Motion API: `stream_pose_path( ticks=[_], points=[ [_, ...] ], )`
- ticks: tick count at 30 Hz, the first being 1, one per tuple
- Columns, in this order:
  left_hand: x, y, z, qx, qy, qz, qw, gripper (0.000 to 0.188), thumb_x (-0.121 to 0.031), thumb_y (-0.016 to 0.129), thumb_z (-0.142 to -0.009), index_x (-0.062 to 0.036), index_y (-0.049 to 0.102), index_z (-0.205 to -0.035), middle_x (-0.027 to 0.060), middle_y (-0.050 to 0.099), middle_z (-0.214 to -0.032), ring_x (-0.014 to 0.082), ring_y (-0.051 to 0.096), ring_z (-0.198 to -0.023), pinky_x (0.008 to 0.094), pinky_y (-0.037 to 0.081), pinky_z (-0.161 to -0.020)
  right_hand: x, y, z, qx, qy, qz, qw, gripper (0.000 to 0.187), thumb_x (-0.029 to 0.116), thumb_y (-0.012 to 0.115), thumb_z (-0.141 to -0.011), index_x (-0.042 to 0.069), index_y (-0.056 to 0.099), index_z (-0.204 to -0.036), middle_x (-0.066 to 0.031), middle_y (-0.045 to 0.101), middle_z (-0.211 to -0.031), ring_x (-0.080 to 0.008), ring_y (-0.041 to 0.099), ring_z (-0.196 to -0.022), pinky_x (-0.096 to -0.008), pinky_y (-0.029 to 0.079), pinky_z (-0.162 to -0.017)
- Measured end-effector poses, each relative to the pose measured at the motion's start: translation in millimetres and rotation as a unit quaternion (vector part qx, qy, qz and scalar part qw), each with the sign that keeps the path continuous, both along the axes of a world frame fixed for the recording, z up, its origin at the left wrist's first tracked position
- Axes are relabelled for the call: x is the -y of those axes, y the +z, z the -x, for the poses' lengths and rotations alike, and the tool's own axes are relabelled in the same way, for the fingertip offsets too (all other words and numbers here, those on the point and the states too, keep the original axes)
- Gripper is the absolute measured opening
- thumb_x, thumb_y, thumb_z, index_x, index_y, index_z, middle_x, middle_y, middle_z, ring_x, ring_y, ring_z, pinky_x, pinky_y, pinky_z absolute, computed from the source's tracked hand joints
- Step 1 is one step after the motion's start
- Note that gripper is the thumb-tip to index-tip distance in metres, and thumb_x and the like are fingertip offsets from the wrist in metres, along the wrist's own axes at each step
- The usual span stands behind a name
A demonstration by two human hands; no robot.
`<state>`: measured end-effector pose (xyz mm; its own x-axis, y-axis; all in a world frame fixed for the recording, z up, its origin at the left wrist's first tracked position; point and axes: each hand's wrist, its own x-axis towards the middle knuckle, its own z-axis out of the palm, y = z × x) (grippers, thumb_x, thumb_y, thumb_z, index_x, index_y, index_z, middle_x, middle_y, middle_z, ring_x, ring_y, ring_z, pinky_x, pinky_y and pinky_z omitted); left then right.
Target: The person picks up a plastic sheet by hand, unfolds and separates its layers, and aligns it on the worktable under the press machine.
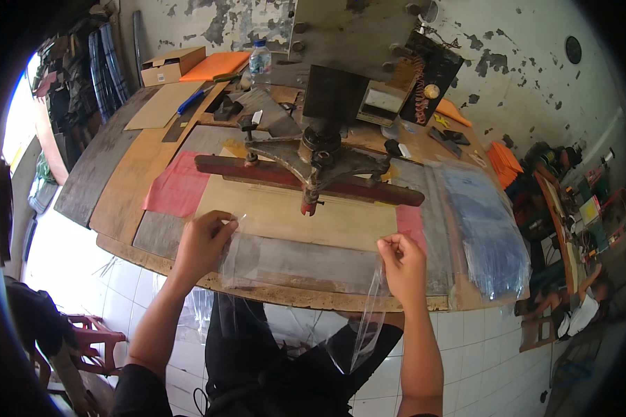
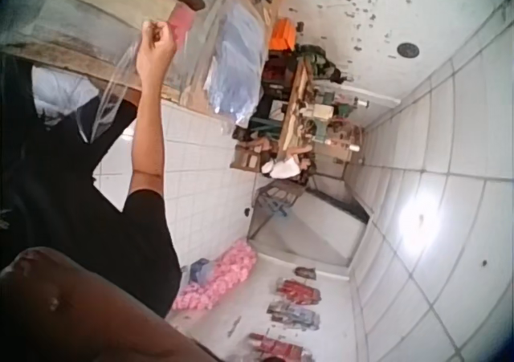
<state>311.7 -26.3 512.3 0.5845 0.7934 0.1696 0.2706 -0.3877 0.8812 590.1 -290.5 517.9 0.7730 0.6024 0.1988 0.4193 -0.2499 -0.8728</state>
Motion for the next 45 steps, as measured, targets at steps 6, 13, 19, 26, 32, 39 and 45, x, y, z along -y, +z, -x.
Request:
stream_pose_path(
  ticks=[6, 13, 19, 26, 32, 39, 45],
  points=[
    [-28, -3, -34, -0.093, -0.043, -0.117, 0.988, 0.024, -0.015, 0.073, -0.097, -0.0011, 0.069, -0.116, 0.0146, 0.069, -0.069, 0.0269, 0.069, -0.063, 0.0383, 0.051, -0.062, -28, -25, -41, 0.067, 0.021, 0.084, 0.994, 0.013, 0.012, 0.075, -0.097, -0.001, 0.073, -0.098, -0.0060, 0.068, -0.070, -0.0125, 0.060, -0.061, -0.0307, 0.048, -0.062],
    [-12, -7, -20, -0.084, -0.027, -0.137, 0.987, 0.029, -0.011, 0.073, -0.097, -0.0036, 0.070, -0.124, 0.0180, 0.070, -0.075, 0.0350, 0.069, -0.066, 0.0407, 0.055, -0.068, -22, -14, -26, 0.102, 0.037, 0.136, 0.985, 0.020, 0.013, 0.079, -0.094, 0.000, 0.076, -0.109, -0.0068, 0.069, -0.070, -0.0158, 0.063, -0.061, -0.0328, 0.051, -0.064],
    [21, -15, 36, 0.110, 0.123, 0.055, 0.985, 0.023, -0.004, 0.074, -0.097, 0.0029, 0.073, -0.119, 0.0031, 0.067, -0.073, 0.0083, 0.061, -0.065, 0.0268, 0.051, -0.063, 9, -5, 22, 0.030, 0.116, -0.010, 0.993, 0.015, 0.012, 0.077, -0.097, -0.001, 0.069, -0.099, -0.0040, 0.068, -0.086, -0.0133, 0.066, -0.077, -0.0292, 0.051, -0.073],
    [23, -21, 61, 0.169, 0.061, 0.159, 0.971, 0.015, -0.011, 0.064, -0.107, 0.0040, 0.065, -0.108, 0.0059, 0.072, -0.086, 0.0128, 0.072, -0.076, 0.0249, 0.054, -0.068, 5, -9, 52, -0.071, 0.105, -0.103, 0.987, 0.012, 0.008, 0.070, -0.100, -0.002, 0.066, -0.096, -0.0046, 0.067, -0.089, -0.0126, 0.066, -0.080, -0.0271, 0.051, -0.075],
    [43, -11, 73, 0.260, 0.038, 0.174, 0.949, 0.018, -0.013, 0.057, -0.111, 0.0047, 0.060, -0.115, 0.0127, 0.076, -0.091, 0.0211, 0.078, -0.077, 0.0282, 0.058, -0.069, 12, -7, 63, 0.006, 0.070, -0.139, 0.988, 0.020, 0.014, 0.069, -0.104, -0.003, 0.063, -0.095, -0.0058, 0.063, -0.085, -0.0134, 0.063, -0.074, -0.0278, 0.050, -0.071],
    [62, 18, 87, 0.259, 0.043, 0.185, 0.947, 0.024, -0.014, 0.059, -0.110, 0.0088, 0.065, -0.117, 0.0150, 0.075, -0.090, 0.0250, 0.079, -0.079, 0.0354, 0.065, -0.073, 15, 9, 68, 0.034, 0.099, -0.150, 0.983, 0.025, 0.020, 0.069, -0.106, -0.004, 0.063, -0.099, -0.0058, 0.062, -0.088, -0.0134, 0.063, -0.076, -0.0275, 0.050, -0.072],
    [69, 30, 96, 0.302, 0.045, 0.187, 0.934, 0.023, -0.012, 0.062, -0.109, 0.0100, 0.066, -0.115, 0.0151, 0.076, -0.095, 0.0244, 0.079, -0.080, 0.0350, 0.065, -0.075, 15, 8, 72, 0.078, 0.079, -0.178, 0.978, 0.015, 0.006, 0.071, -0.101, -0.004, 0.069, -0.112, -0.0080, 0.065, -0.089, -0.0146, 0.065, -0.075, -0.0292, 0.054, -0.067]
  ],
)
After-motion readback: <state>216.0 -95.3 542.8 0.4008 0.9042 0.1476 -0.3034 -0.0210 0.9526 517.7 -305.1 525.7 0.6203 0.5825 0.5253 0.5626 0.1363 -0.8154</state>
